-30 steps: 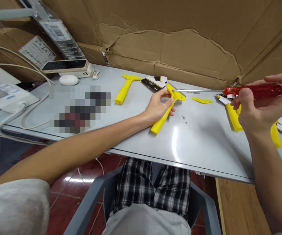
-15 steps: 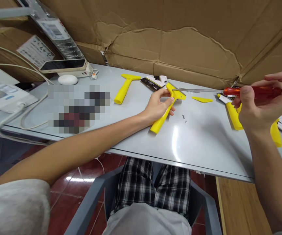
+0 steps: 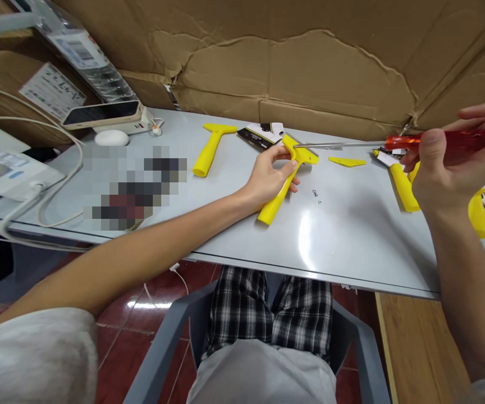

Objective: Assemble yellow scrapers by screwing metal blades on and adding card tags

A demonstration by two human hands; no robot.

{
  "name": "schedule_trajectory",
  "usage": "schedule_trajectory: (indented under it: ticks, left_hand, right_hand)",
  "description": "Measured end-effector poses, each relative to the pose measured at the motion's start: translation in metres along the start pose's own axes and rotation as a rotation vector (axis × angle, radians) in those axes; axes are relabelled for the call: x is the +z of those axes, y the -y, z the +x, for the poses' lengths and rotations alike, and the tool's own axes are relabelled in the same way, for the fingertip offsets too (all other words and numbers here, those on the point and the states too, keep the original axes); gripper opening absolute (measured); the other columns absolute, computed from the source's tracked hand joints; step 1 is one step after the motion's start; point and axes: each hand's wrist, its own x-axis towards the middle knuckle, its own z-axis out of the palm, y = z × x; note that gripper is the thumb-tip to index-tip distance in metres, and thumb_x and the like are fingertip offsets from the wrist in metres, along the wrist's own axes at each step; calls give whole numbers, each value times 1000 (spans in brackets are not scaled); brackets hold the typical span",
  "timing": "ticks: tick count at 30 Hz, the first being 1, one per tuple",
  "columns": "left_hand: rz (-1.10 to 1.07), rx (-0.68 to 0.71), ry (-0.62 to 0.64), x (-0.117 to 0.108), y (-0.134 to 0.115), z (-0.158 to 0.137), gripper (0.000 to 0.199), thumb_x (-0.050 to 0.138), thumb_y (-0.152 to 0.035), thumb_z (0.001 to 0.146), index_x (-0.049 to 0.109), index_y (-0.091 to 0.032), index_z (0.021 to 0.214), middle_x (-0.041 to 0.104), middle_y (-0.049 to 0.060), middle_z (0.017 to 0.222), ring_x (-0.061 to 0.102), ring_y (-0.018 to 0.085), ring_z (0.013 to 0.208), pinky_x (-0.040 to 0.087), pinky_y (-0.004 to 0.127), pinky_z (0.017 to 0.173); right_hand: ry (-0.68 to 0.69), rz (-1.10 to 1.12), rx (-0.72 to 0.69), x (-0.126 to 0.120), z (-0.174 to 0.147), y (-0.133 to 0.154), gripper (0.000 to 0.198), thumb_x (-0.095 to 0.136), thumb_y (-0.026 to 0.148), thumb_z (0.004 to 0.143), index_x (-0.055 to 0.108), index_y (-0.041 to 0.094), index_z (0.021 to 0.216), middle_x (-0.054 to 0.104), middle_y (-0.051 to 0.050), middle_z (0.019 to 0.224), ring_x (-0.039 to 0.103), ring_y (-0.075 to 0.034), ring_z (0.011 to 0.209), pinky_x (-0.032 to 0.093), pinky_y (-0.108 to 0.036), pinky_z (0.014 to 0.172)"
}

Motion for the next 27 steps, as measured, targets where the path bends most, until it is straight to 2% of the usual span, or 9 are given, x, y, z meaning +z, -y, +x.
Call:
schedule_trajectory:
  ticks: [3, 5, 7, 10, 13, 18, 20, 24, 27]
  left_hand:
    - [10, 15, 5, 0, 2, 0, 17, 65, -17, 98, 63, -17, 115, 65, 14, 142, 69, 8, 70, 60, 25, 57]
    - [3, 21, 5, -1, 2, 0, 16, 66, -17, 98, 63, -16, 114, 65, 15, 141, 69, 8, 69, 60, 26, 58]
    - [-7, 19, 3, -1, 3, 0, 15, 66, -16, 97, 63, -16, 112, 65, 15, 140, 68, 8, 67, 60, 27, 57]
    - [-9, 18, 2, -1, 2, 1, 16, 69, -18, 96, 63, -16, 110, 66, 15, 139, 68, 7, 66, 60, 26, 56]
    - [-11, 18, 7, -1, 2, 0, 18, 72, -20, 95, 63, -16, 111, 67, 15, 138, 68, 8, 66, 60, 26, 55]
    - [-32, 28, 12, -1, 2, 0, 13, 68, -16, 96, 62, -16, 108, 66, 15, 139, 68, 7, 62, 60, 28, 54]
    - [-43, 29, 11, -1, 2, 1, 12, 67, -15, 96, 62, -15, 107, 66, 15, 139, 67, 7, 60, 60, 29, 53]
    - [-54, 24, 2, -2, 5, 2, 13, 68, -15, 96, 63, -15, 108, 66, 15, 139, 68, 8, 62, 61, 29, 53]
    - [-45, 21, -2, -2, 6, 3, 15, 70, -18, 96, 63, -16, 109, 67, 15, 138, 68, 8, 63, 61, 28, 54]
  right_hand:
    - [46, 164, -192, 0, -1, 4, 51, 66, 56, 87, 59, 14, 115, 52, -5, 114, 60, -3, 80, 49, -23, 71]
    - [89, 182, -146, 0, -2, 6, 50, 68, 51, 85, 58, 17, 120, 52, -5, 121, 62, -6, 86, 54, -27, 77]
    - [98, 151, -134, 0, -3, 5, 51, 69, 52, 84, 55, 19, 120, 51, -5, 123, 62, -5, 84, 55, -27, 73]
    - [69, 96, -187, -1, -3, 1, 47, 70, 50, 84, 56, 18, 116, 50, -3, 116, 57, -1, 74, 47, -21, 64]
    - [56, 120, -204, -1, -2, 3, 42, 73, 41, 83, 63, 16, 116, 51, -2, 112, 52, 3, 73, 40, -16, 65]
    - [72, 249, -187, 1, -3, 11, 52, 73, 49, 80, 61, 22, 124, 51, -3, 120, 63, -3, 89, 54, -22, 76]
    - [85, 211, -152, 2, -5, 10, 53, 71, 54, 83, 57, 22, 122, 51, -3, 122, 63, -3, 85, 56, -21, 70]
    - [146, 66, -102, -3, -7, 5, 46, 67, 52, 90, 55, 14, 111, 52, -3, 111, 58, 2, 66, 46, -14, 52]
    - [167, 11, -90, -5, -8, 2, 46, 66, 52, 90, 56, 11, 106, 53, -2, 103, 58, 2, 64, 40, -11, 50]
